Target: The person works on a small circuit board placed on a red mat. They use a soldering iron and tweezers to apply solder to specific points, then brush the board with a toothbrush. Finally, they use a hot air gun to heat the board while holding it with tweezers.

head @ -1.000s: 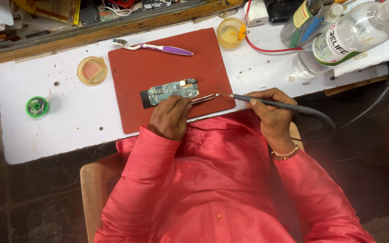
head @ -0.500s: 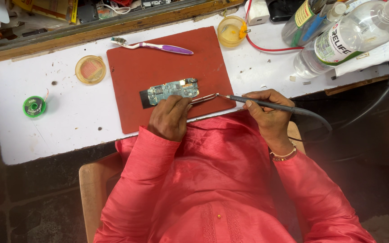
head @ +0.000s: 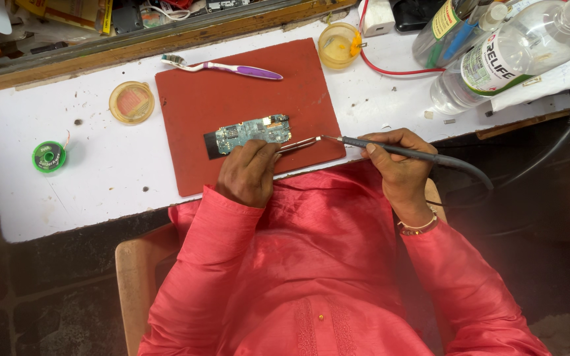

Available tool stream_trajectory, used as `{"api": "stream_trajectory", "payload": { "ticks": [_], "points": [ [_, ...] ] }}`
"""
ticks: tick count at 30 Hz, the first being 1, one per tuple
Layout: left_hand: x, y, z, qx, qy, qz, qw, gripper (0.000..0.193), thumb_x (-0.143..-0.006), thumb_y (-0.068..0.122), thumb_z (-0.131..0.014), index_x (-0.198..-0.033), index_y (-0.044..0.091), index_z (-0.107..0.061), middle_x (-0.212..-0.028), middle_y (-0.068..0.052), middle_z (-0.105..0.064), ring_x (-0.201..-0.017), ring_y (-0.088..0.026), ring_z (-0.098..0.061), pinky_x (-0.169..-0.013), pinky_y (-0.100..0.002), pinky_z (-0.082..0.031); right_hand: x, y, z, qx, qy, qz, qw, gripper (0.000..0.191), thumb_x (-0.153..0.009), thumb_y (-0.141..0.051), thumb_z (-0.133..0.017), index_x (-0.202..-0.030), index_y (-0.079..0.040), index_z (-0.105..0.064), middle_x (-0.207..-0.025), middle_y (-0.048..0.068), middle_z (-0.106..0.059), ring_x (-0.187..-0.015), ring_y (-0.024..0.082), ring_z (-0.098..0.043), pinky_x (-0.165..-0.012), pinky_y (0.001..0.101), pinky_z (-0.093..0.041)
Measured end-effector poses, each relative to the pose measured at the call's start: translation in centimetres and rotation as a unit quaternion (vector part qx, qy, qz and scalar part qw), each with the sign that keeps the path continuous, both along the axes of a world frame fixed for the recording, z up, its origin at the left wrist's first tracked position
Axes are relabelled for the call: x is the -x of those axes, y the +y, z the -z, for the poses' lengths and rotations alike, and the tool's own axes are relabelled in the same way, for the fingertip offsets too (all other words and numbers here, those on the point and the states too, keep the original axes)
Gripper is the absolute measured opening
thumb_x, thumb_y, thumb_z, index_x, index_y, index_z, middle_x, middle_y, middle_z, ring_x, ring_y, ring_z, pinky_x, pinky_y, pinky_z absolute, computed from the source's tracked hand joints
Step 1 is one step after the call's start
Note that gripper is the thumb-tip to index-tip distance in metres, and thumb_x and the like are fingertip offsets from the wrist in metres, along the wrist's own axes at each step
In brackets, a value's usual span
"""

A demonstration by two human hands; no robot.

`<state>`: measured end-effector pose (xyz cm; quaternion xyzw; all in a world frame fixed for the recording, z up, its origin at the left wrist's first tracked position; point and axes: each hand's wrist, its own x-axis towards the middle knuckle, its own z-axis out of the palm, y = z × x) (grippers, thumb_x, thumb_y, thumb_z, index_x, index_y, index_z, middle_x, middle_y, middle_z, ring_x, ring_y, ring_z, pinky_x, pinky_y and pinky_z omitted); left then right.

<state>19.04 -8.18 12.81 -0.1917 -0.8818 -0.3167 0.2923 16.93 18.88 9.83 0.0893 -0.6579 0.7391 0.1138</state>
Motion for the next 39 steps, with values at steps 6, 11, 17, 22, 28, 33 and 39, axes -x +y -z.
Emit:
{"api": "stream_trajectory", "payload": {
  "ticks": [6,11,17,22,28,33,39],
  "points": [
    [-0.1,0.1,-0.1,0.000,0.001,0.002,1.000,0.017,-0.092,0.002,-0.075,-0.109,0.002,-0.071,-0.099,-0.006,-0.066,-0.079,-0.023,-0.060,-0.073,-0.035,-0.052,-0.2,0.1,0.0,-0.006,0.011,-0.005,1.000,0.009,-0.099,0.002,-0.072,-0.104,0.006,-0.066,-0.100,0.016,-0.075,-0.087,0.014,-0.071,-0.085,0.0261,-0.061],
    [0.0,0.1,0.7,-0.005,0.005,0.003,1.000,0.017,-0.092,0.002,-0.075,-0.109,0.002,-0.071,-0.099,-0.007,-0.066,-0.078,-0.023,-0.060,-0.073,-0.035,-0.052,-0.4,0.1,0.3,-0.072,0.003,0.005,0.997,0.010,-0.098,0.001,-0.073,-0.103,0.007,-0.067,-0.099,0.016,-0.075,-0.085,0.014,-0.072,-0.082,0.0257,-0.061],
    [-0.1,0.0,1.4,-0.006,0.003,0.005,1.000,0.018,-0.092,0.002,-0.075,-0.109,0.002,-0.071,-0.099,-0.007,-0.066,-0.078,-0.023,-0.059,-0.073,-0.035,-0.052,-0.2,0.2,0.7,-0.003,0.010,-0.006,1.000,0.011,-0.098,0.000,-0.072,-0.104,0.005,-0.065,-0.102,0.015,-0.075,-0.089,0.013,-0.072,-0.086,0.0258,-0.061],
    [-0.1,0.1,1.3,-0.005,0.009,0.003,1.000,0.017,-0.092,0.002,-0.075,-0.109,0.003,-0.071,-0.099,-0.006,-0.066,-0.078,-0.023,-0.059,-0.073,-0.035,-0.051,-0.3,0.4,0.8,-0.028,0.018,-0.008,0.999,0.010,-0.099,0.000,-0.072,-0.104,0.005,-0.066,-0.101,0.015,-0.075,-0.088,0.013,-0.071,-0.085,0.0256,-0.061],
    [-0.1,0.3,1.2,-0.001,0.015,-0.005,1.000,0.018,-0.091,0.003,-0.076,-0.108,0.003,-0.071,-0.098,-0.006,-0.066,-0.078,-0.023,-0.059,-0.072,-0.035,-0.051,-0.3,0.7,0.8,-0.046,0.024,-0.015,0.999,0.011,-0.099,-0.002,-0.073,-0.104,0.005,-0.066,-0.099,0.014,-0.075,-0.086,0.012,-0.071,-0.083,0.0247,-0.061],
    [-0.2,0.3,1.2,0.000,0.013,-0.006,1.000,0.018,-0.091,0.002,-0.077,-0.108,0.003,-0.072,-0.098,-0.006,-0.066,-0.077,-0.023,-0.059,-0.072,-0.035,-0.051,-0.2,0.8,0.8,-0.068,0.023,-0.006,0.997,0.011,-0.099,-0.001,-0.074,-0.104,0.006,-0.067,-0.095,0.013,-0.075,-0.085,0.012,-0.071,-0.081,0.0245,-0.060],
    [-0.2,0.2,1.1,-0.003,0.009,-0.002,1.000,0.018,-0.091,0.002,-0.076,-0.109,0.003,-0.071,-0.098,-0.006,-0.066,-0.078,-0.023,-0.060,-0.072,-0.035,-0.051,-0.1,0.7,0.9,-0.026,0.021,-0.017,0.999,0.011,-0.099,-0.001,-0.074,-0.104,0.005,-0.066,-0.099,0.013,-0.075,-0.087,0.012,-0.071,-0.084,0.0253,-0.061]
  ]
}}
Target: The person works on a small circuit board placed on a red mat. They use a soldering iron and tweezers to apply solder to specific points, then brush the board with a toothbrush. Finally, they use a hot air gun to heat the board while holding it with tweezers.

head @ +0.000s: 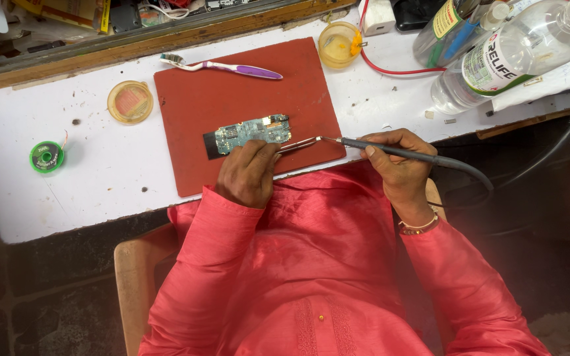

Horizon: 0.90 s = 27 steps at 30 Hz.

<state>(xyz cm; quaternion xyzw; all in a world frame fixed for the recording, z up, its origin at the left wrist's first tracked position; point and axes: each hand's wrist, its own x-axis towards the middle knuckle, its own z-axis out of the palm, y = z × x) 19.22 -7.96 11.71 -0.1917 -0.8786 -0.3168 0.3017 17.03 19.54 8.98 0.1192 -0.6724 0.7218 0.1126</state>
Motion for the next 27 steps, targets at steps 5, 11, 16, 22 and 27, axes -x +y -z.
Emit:
{"api": "stream_trajectory", "payload": {
  "ticks": [5,11,16,22,27],
  "points": [
    [0.0,0.0,-0.1,0.002,-0.001,0.000,1.000,0.017,-0.092,0.002,-0.076,-0.108,0.003,-0.071,-0.098,-0.006,-0.066,-0.077,-0.023,-0.059,-0.072,-0.035,-0.051,0.0,0.1,-0.1,-0.014,0.007,-0.007,1.000,0.011,-0.098,-0.001,-0.073,-0.103,0.005,-0.066,-0.101,0.014,-0.075,-0.087,0.012,-0.071,-0.083,0.0250,-0.061],
    [0.0,0.0,-0.1,-0.001,-0.002,-0.001,1.000,0.017,-0.092,0.002,-0.076,-0.109,0.003,-0.071,-0.098,-0.006,-0.066,-0.077,-0.023,-0.059,-0.072,-0.035,-0.051,0.0,0.0,-0.1,-0.019,0.003,0.016,1.000,0.011,-0.099,-0.001,-0.074,-0.104,0.006,-0.067,-0.096,0.013,-0.075,-0.087,0.012,-0.071,-0.084,0.0249,-0.061],
    [0.0,-0.1,0.0,0.000,-0.001,-0.002,1.000,0.018,-0.092,0.002,-0.076,-0.109,0.003,-0.071,-0.098,-0.006,-0.066,-0.078,-0.023,-0.060,-0.073,-0.035,-0.052,0.0,-0.2,-0.2,-0.012,-0.009,0.005,1.000,0.012,-0.098,-0.002,-0.075,-0.104,0.005,-0.068,-0.096,0.012,-0.075,-0.084,0.012,-0.071,-0.082,0.0242,-0.061],
    [0.1,-0.1,0.1,-0.003,0.002,0.001,1.000,0.018,-0.091,0.002,-0.076,-0.108,0.003,-0.072,-0.099,-0.006,-0.066,-0.079,-0.023,-0.060,-0.073,-0.035,-0.052,-0.1,-0.4,-0.9,-0.050,-0.019,0.019,0.998,0.012,-0.098,-0.003,-0.075,-0.102,0.006,-0.069,-0.090,0.011,-0.075,-0.081,0.011,-0.071,-0.079,0.0228,-0.060],
    [0.1,-0.1,0.1,-0.002,0.002,0.002,1.000,0.018,-0.091,0.002,-0.076,-0.108,0.003,-0.071,-0.099,-0.006,-0.066,-0.078,-0.023,-0.060,-0.073,-0.035,-0.052,-0.2,-0.6,-1.3,-0.068,-0.027,0.030,0.997,0.012,-0.098,-0.004,-0.076,-0.102,0.006,-0.070,-0.086,0.010,-0.075,-0.078,0.010,-0.071,-0.077,0.0213,-0.059]
  ]
}}
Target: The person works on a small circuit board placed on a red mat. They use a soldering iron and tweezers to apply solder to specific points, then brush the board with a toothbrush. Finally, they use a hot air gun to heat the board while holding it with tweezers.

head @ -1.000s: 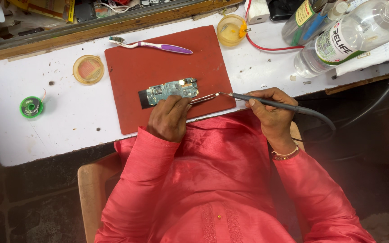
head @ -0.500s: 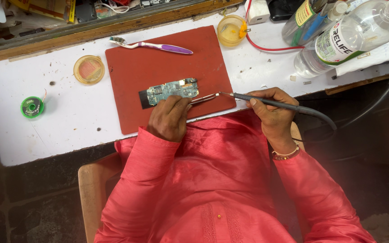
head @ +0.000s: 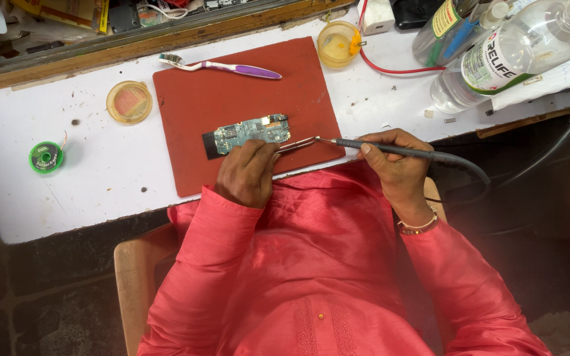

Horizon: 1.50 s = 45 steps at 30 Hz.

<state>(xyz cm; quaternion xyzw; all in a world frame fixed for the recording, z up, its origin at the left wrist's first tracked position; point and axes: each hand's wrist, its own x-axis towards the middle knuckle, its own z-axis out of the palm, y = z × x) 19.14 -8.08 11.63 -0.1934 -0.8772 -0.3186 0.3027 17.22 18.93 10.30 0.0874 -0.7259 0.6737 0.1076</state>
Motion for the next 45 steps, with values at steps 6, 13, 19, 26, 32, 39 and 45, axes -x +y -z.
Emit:
{"api": "stream_trajectory", "payload": {
  "ticks": [6,13,19,26,32,39,45],
  "points": [
    [0.0,0.1,0.0,-0.001,-0.006,0.003,1.000,0.018,-0.091,0.002,-0.076,-0.108,0.003,-0.072,-0.099,-0.006,-0.066,-0.078,-0.023,-0.060,-0.073,-0.035,-0.052,0.0,0.1,0.0,0.002,-0.013,0.005,1.000,0.013,-0.097,-0.005,-0.076,-0.101,0.006,-0.071,-0.086,0.010,-0.075,-0.077,0.010,-0.071,-0.075,0.0203,-0.058],
    [0.0,0.1,0.1,-0.003,-0.004,0.001,1.000,0.018,-0.091,0.002,-0.076,-0.108,0.002,-0.072,-0.099,-0.006,-0.066,-0.078,-0.023,-0.060,-0.073,-0.035,-0.052,0.2,0.3,0.2,0.008,-0.010,-0.008,1.000,0.012,-0.097,-0.004,-0.076,-0.102,0.006,-0.070,-0.088,0.011,-0.075,-0.079,0.011,-0.072,-0.076,0.0207,-0.059],
    [0.0,0.1,0.0,0.003,-0.007,-0.006,1.000,0.017,-0.092,0.003,-0.076,-0.108,0.003,-0.071,-0.098,-0.005,-0.066,-0.077,-0.022,-0.059,-0.072,-0.034,-0.052,0.3,0.5,0.5,0.023,0.000,-0.015,1.000,0.011,-0.097,-0.002,-0.075,-0.102,0.006,-0.070,-0.089,0.013,-0.075,-0.079,0.012,-0.072,-0.077,0.0225,-0.060],
    [0.0,0.2,-0.1,0.003,-0.009,-0.001,1.000,0.018,-0.093,0.003,-0.075,-0.110,0.003,-0.071,-0.098,-0.005,-0.065,-0.077,-0.022,-0.059,-0.072,-0.035,-0.052,0.4,0.9,1.1,0.057,0.015,-0.029,0.998,0.011,-0.098,0.000,-0.074,-0.103,0.006,-0.066,-0.096,0.015,-0.075,-0.086,0.013,-0.072,-0.083,0.0256,-0.062],
    [-0.1,0.2,-0.1,0.002,-0.006,-0.003,1.000,0.018,-0.092,0.003,-0.075,-0.109,0.003,-0.071,-0.098,-0.006,-0.066,-0.077,-0.023,-0.059,-0.072,-0.035,-0.051,0.2,0.8,1.3,0.071,0.012,-0.036,0.997,0.011,-0.099,-0.001,-0.073,-0.105,0.006,-0.066,-0.099,0.016,-0.075,-0.086,0.013,-0.072,-0.084,0.0260,-0.062],
    [-0.2,0.1,-0.2,0.002,-0.005,-0.002,1.000,0.017,-0.092,0.002,-0.075,-0.109,0.003,-0.071,-0.099,-0.006,-0.066,-0.078,-0.023,-0.059,-0.073,-0.035,-0.052,0.2,0.8,1.3,0.061,0.020,-0.037,0.997,0.011,-0.099,0.000,-0.073,-0.104,0.006,-0.066,-0.101,0.016,-0.075,-0.087,0.013,-0.072,-0.084,0.0259,-0.062],
    [-0.1,0.2,-0.2,0.002,-0.008,-0.001,1.000,0.017,-0.092,0.002,-0.076,-0.109,0.003,-0.071,-0.098,-0.006,-0.066,-0.077,-0.023,-0.059,-0.073,-0.035,-0.052,0.1,0.8,1.5,0.063,0.020,-0.032,0.997,0.010,-0.099,0.000,-0.072,-0.104,0.006,-0.066,-0.100,0.015,-0.075,-0.087,0.013,-0.072,-0.084,0.0257,-0.061]
  ]
}}
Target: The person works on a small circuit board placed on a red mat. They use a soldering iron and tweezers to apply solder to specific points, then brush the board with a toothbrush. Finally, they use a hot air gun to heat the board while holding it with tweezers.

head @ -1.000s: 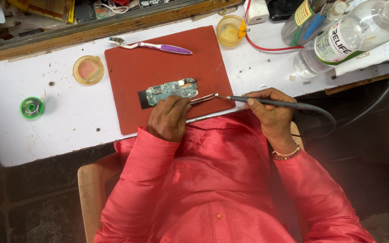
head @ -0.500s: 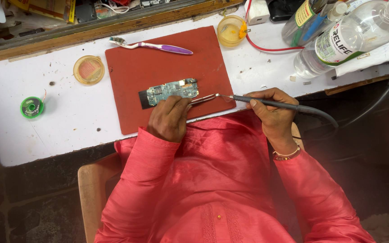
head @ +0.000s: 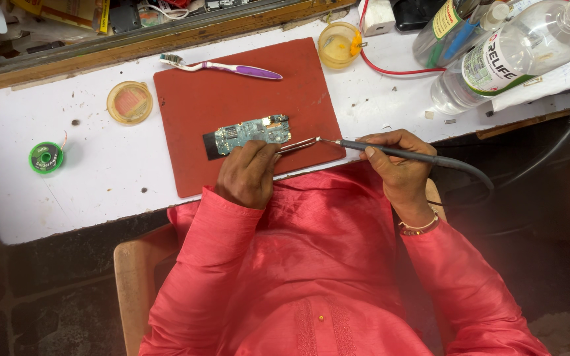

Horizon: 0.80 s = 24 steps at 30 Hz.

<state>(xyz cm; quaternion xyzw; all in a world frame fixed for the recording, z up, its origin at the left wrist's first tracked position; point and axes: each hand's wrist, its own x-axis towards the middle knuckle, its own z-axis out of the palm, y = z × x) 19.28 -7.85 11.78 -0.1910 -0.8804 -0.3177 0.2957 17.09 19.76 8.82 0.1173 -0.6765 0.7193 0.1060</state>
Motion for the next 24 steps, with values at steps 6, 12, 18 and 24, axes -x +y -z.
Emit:
{"api": "stream_trajectory", "payload": {
  "ticks": [6,12,18,24],
  "points": [
    [-0.08,-0.06,0.05,-0.001,0.003,-0.001,1.000,0.018,-0.092,0.002,-0.075,-0.109,0.003,-0.071,-0.099,-0.006,-0.066,-0.078,-0.023,-0.059,-0.073,-0.035,-0.052,-0.02,0.00,0.06,-0.003,-0.001,0.003,1.000,0.010,-0.099,0.000,-0.073,-0.104,0.006,-0.066,-0.099,0.015,-0.075,-0.087,0.013,-0.071,-0.084,0.0259,-0.061],
    [0.01,-0.13,0.13,-0.002,-0.003,0.002,1.000,0.018,-0.092,0.002,-0.075,-0.109,0.002,-0.071,-0.100,-0.006,-0.066,-0.079,-0.023,-0.060,-0.073,-0.035,-0.052,0.18,0.06,0.17,0.014,0.001,-0.008,1.000,0.009,-0.099,0.001,-0.072,-0.104,0.005,-0.066,-0.101,0.016,-0.075,-0.088,0.014,-0.072,-0.085,0.0266,-0.062],
    [-0.04,-0.02,0.02,-0.001,-0.002,-0.001,1.000,0.017,-0.092,0.003,-0.076,-0.109,0.003,-0.071,-0.099,-0.006,-0.066,-0.079,-0.023,-0.060,-0.074,-0.035,-0.052,0.19,0.12,0.18,0.013,0.005,-0.013,1.000,0.009,-0.099,0.001,-0.072,-0.104,0.006,-0.066,-0.101,0.016,-0.075,-0.088,0.014,-0.072,-0.085,0.0269,-0.062],
    [-0.10,0.00,-0.13,-0.002,0.001,-0.002,1.000,0.017,-0.092,0.002,-0.075,-0.109,0.003,-0.071,-0.099,-0.006,-0.066,-0.079,-0.023,-0.060,-0.074,-0.035,-0.052,0.09,0.05,-0.05,-0.012,0.004,0.000,1.000,0.011,-0.099,0.001,-0.074,-0.105,0.007,-0.067,-0.096,0.014,-0.075,-0.085,0.012,-0.071,-0.082,0.0249,-0.061]
  ]
}}
